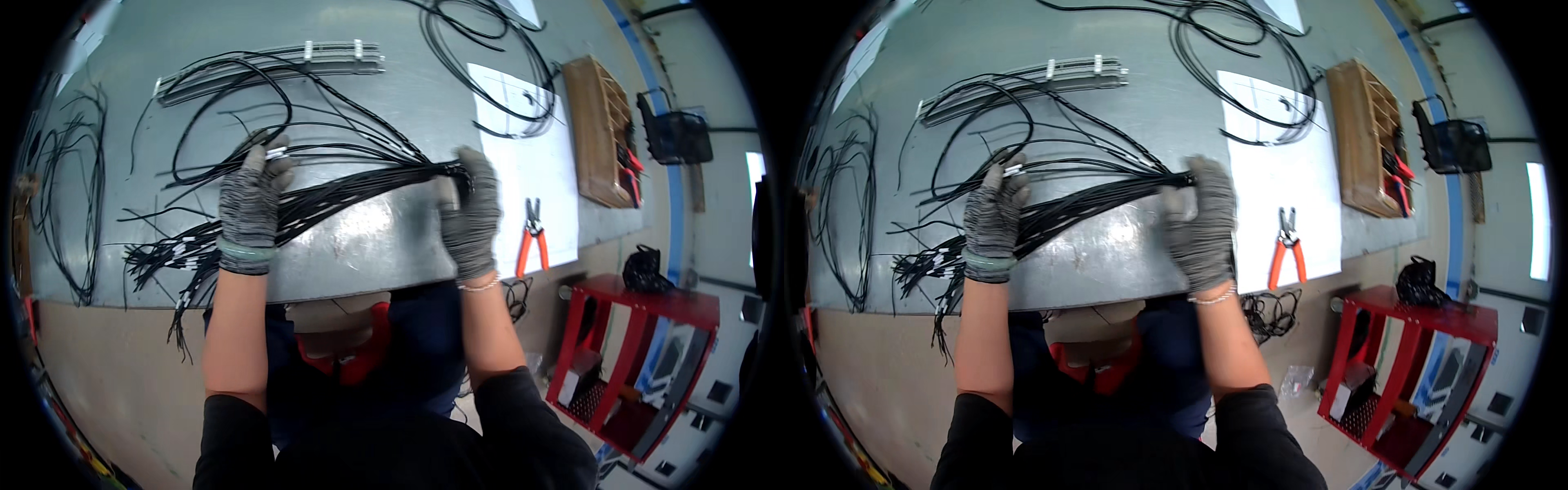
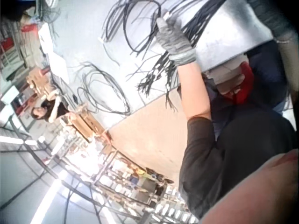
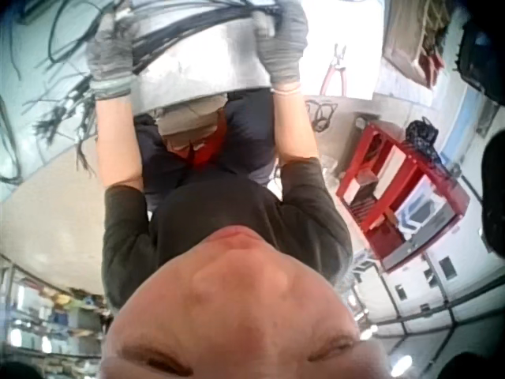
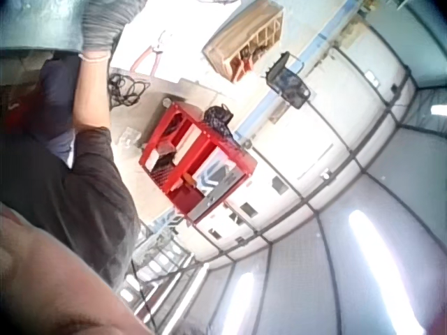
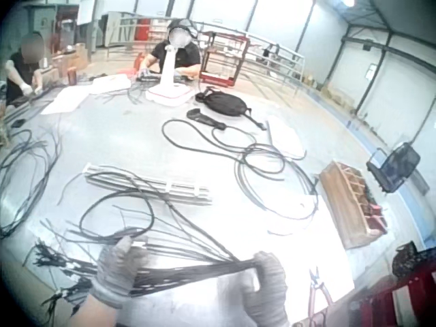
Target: The person gathers a bundle of black wires on a metal workbench, aligns them, and secures them with a zip tie. They use wire cutters to trim the excess tail of the zip tie. The person repeats this process for multiple wire bundles.
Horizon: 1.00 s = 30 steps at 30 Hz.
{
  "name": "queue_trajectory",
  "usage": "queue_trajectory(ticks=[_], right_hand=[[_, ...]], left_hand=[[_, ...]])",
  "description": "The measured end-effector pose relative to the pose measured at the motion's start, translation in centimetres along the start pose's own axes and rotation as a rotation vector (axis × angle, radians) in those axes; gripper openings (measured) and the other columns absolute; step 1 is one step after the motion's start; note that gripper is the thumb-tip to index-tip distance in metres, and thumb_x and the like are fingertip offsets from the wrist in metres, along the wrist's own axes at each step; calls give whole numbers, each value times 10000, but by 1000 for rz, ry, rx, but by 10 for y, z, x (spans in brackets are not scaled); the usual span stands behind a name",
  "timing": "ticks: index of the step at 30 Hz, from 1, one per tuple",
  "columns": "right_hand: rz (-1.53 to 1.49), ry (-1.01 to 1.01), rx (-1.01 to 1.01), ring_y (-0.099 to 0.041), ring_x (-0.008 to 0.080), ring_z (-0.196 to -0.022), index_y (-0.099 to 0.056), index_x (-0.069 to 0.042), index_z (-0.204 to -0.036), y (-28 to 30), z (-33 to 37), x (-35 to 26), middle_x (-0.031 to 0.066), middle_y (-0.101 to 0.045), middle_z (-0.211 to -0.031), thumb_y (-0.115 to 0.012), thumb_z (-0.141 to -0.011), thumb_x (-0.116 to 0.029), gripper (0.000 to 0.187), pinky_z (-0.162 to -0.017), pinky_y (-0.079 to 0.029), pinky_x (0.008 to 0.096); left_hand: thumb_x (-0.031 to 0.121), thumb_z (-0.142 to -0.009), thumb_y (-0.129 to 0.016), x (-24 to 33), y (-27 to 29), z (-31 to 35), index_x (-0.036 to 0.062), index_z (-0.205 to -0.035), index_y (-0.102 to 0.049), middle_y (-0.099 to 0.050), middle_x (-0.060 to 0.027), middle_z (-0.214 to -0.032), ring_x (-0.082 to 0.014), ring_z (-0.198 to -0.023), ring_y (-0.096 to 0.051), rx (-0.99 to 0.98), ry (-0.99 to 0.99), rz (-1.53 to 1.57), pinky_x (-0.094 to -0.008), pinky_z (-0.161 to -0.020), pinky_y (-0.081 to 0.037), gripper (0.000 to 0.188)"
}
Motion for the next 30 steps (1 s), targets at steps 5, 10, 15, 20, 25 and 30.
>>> queue_trajectory(ticks=[5, 10, 15, 20, 25, 30], right_hand=[[745, -313, -11, -521, 391, -1153, -508, 76, -1249, 144, 55, 151, 264, -556, -1212, -785, -713, -368, 749, -1004, -414, 432], [705, -850, -432, -545, 398, -1134, -416, 52, -1340, 169, 115, 218, 285, -517, -1267, -798, -650, -520, 974, -957, -450, 437], [895, -741, -540, -615, 359, -1010, -547, 18, -1181, 152, 91, 209, 241, -616, -1105, -775, -691, -441, 709, -870, -490, 418], [867, -743, -506, -620, 349, -942, -602, -21, -1032, 161, 84, 232, 215, -618, -1015, -761, -691, -362, 508, -853, -497, 428], [862, -676, -515, -583, 359, -1028, -547, -6, -1179, 145, 80, 203, 238, -567, -1138, -809, -651, -454, 740, -920, -473, 423], [781, -748, -628, -495, 393, -1194, -366, 35, -1378, 159, 105, 220, 261, -468, -1318, -873, -563, -458, 1079, -1014, -424, 404]], left_hand=[[269, -935, -598, -18, 12, -10, 27, -1125, -562, -677, -138, -996, -125, -676, -600, 103, 51, 93, -218, -550, -501, 311], [286, -964, -553, -19, 0, -17, 29, -1076, -553, -679, -148, -1010, -156, -709, -649, -33, 126, 319, -240, -586, -567, 280], [369, -888, -665, -17, 31, -17, 109, -968, -618, -673, -41, -888, -127, -726, -624, 158, 82, 176, -245, -571, -537, 275], [447, -881, -647, -16, 19, -19, 124, -856, -647, -663, -29, -849, -131, -775, -619, 13, 126, 410, -280, -641, -534, 324], [448, -930, -569, 21, 8, -6, 120, -1350, -423, -683, -105, -951, -146, -804, -633, 28, -49, 214, -261, -661, -524, 553], [210, -912, -635, 12, 15, -10, 107, -1285, -410, -652, -165, -1078, -186, -885, -659, 35, -72, 336, -295, -679, -559, 448]])
Point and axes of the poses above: each hand's wrist, its own z-axis away from the middle knuckle, its own y-axis out of the back of the hand, x = y × z, the point moved 10 cm from there along -z, towards the middle knuckle
